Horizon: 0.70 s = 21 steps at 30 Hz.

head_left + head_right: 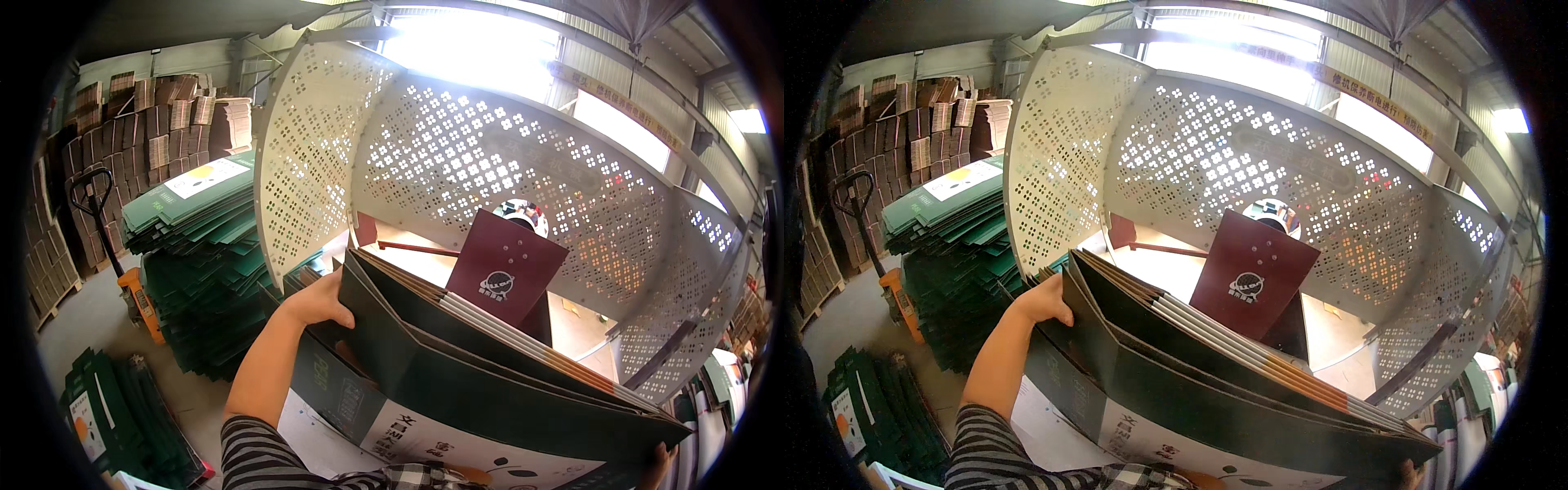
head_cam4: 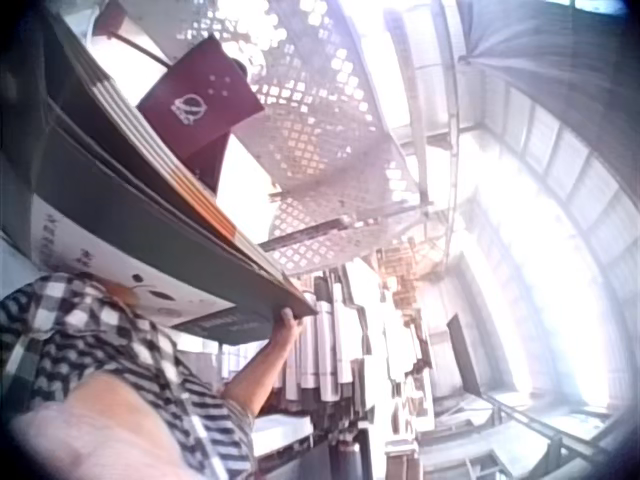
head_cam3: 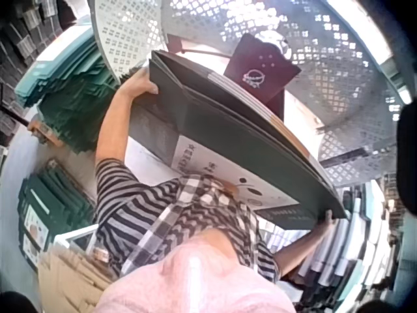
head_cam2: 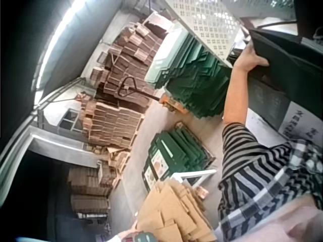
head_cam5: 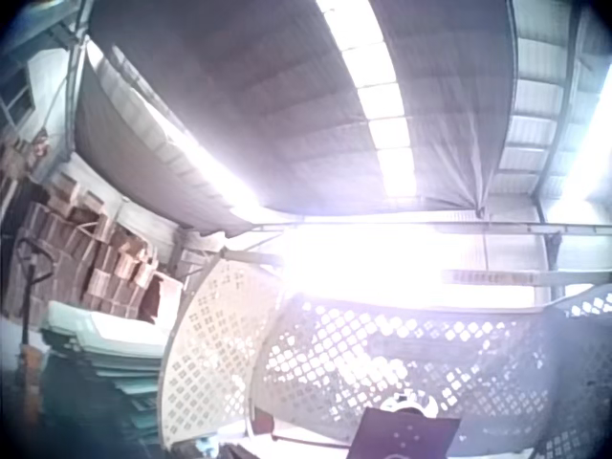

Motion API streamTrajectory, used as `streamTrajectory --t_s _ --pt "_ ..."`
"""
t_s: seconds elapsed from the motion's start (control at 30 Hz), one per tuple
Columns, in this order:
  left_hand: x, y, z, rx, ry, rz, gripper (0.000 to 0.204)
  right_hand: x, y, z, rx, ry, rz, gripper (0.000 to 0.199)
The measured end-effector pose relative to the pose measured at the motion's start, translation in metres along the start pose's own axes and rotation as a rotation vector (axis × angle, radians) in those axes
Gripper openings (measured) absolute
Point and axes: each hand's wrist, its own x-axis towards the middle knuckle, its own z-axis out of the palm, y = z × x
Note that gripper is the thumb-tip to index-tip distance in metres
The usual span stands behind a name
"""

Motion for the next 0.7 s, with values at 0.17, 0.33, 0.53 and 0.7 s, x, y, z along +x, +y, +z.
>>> streamTrajectory --t_s 0.17,0.33,0.53,0.7 --pt "0.001 -0.011 0.001 0.018 0.076 0.142 0.069 0.000 0.003 -0.003 0.012 -0.007 0.001 0.068" --pt "0.004 -0.006 0.005 0.068 0.172 0.113 0.045 0.001 0.006 -0.002 0.005 -0.006 0.003 0.067" --pt "0.003 -0.013 0.010 0.062 0.252 0.167 0.043 0.008 0.009 0.007 0.011 -0.008 0.018 0.066" --pt "-0.001 -0.011 0.013 -0.027 0.250 0.152 0.044 0.016 0.009 0.014 0.010 -0.023 0.018 0.065"
